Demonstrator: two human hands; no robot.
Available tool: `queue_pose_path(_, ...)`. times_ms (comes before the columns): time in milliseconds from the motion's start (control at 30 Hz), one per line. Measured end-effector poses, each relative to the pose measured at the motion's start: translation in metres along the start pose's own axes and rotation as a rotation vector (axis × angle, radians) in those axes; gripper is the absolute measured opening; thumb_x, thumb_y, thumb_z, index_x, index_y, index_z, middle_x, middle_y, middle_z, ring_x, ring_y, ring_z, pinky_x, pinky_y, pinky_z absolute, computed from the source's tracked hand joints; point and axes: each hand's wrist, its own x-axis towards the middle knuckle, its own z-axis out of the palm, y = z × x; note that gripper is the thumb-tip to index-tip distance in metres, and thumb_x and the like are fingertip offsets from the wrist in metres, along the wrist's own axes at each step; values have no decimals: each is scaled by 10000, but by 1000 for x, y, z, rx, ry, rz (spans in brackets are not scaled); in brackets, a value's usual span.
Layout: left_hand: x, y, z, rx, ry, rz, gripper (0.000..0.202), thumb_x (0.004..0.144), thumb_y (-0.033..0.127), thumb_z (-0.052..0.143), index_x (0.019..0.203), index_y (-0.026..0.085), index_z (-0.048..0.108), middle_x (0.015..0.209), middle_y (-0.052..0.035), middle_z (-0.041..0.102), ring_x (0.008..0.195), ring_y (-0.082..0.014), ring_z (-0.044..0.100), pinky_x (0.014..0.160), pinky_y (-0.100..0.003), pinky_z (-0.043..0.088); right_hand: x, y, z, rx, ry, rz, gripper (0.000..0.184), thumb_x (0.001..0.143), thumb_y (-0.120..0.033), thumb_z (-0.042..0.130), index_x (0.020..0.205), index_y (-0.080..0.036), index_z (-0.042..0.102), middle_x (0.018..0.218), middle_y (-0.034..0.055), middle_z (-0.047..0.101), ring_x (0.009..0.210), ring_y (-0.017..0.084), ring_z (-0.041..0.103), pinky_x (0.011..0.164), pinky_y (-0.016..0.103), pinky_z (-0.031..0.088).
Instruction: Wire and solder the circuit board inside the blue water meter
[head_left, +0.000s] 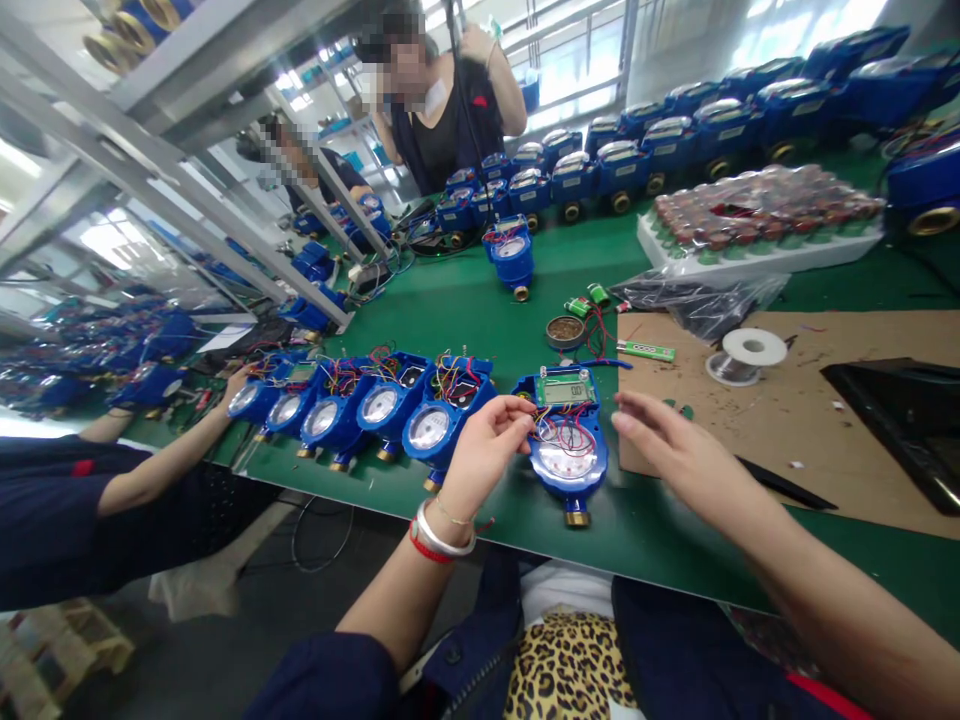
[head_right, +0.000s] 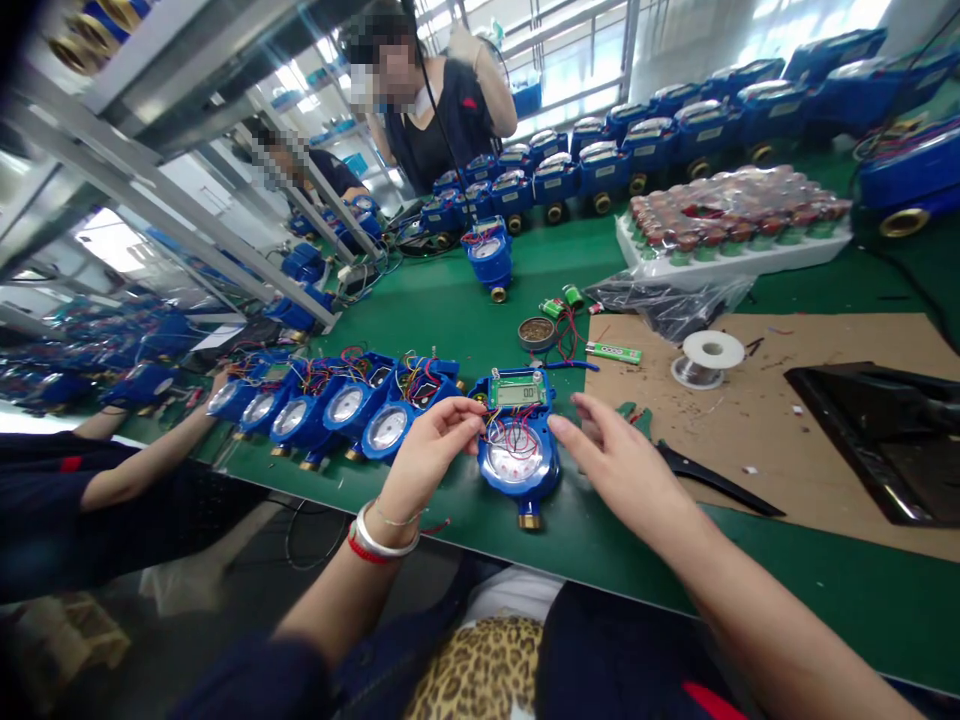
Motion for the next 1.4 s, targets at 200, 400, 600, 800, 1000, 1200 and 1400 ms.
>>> queue_pose_path(200,-2,-3,3,-14,30,18,165,835,250,585,961,143,594,807,-23,619,642,-94,574,630,-214,464,53,-13,-5,-144,-83,-306,613,831,-482,602,1356,-198,460,1372,111,514,1236,288,505,1050,490,410)
queue_pose_path(400,-6,-4,2,50,76,84,158,869,259,538,977,153,583,880,-41,645,638,-96,586,631,-223,470,70,-19,3,-358,-175,-447,594,784,-409,665,1292,-146,505,1283,131,557,1188,276,533,1037,433,428)
queue_pose_path(600,-5,-10,-1,181,141,134,148,872,246,535,991,176,591,964,-46,657,666,-110,600,661,-242,474,63,-19,7,-437,-50,-565,520,746,-326,662,1193,-117,497,1355,180,458,1278,294,440,1079,439,377)
queue_pose_path(800,3,-16,-1,372,183,260,154,869,178,518,995,186,607,965,-43,633,737,-129,593,711,-257,461,52,-22,7,-477,-15,-576,516,773,-318,621,1228,-124,474,1178,155,566,1133,302,543,982,454,460)
queue_pose_path(1000,6,-16,3,442,167,363,164,875,131,486,979,181,604,1023,-56,609,865,-155,588,772,-270,467,57,-21,4,-528,-59,-629,603,796,-331,608,1329,-115,424,1307,173,516,1219,309,494,1037,479,416)
queue_pose_path(1200,5,-15,5,442,176,355,187,880,120,477,1020,176,588,1037,-62,604,881,-161,588,797,-288,474,46,-36,0,-440,45,-652,532,800,-256,626,1288,-119,465,1280,149,541,1216,277,491,1057,442,409)
queue_pose_path(1400,8,-6,4,511,143,488,192,876,98,486,1005,178,605,1046,-71,609,984,-182,578,896,-328,464,29,-35,-4,-365,192,-820,572,838,-236,611,1362,-174,390,1319,138,490,1262,269,448,1091,453,378)
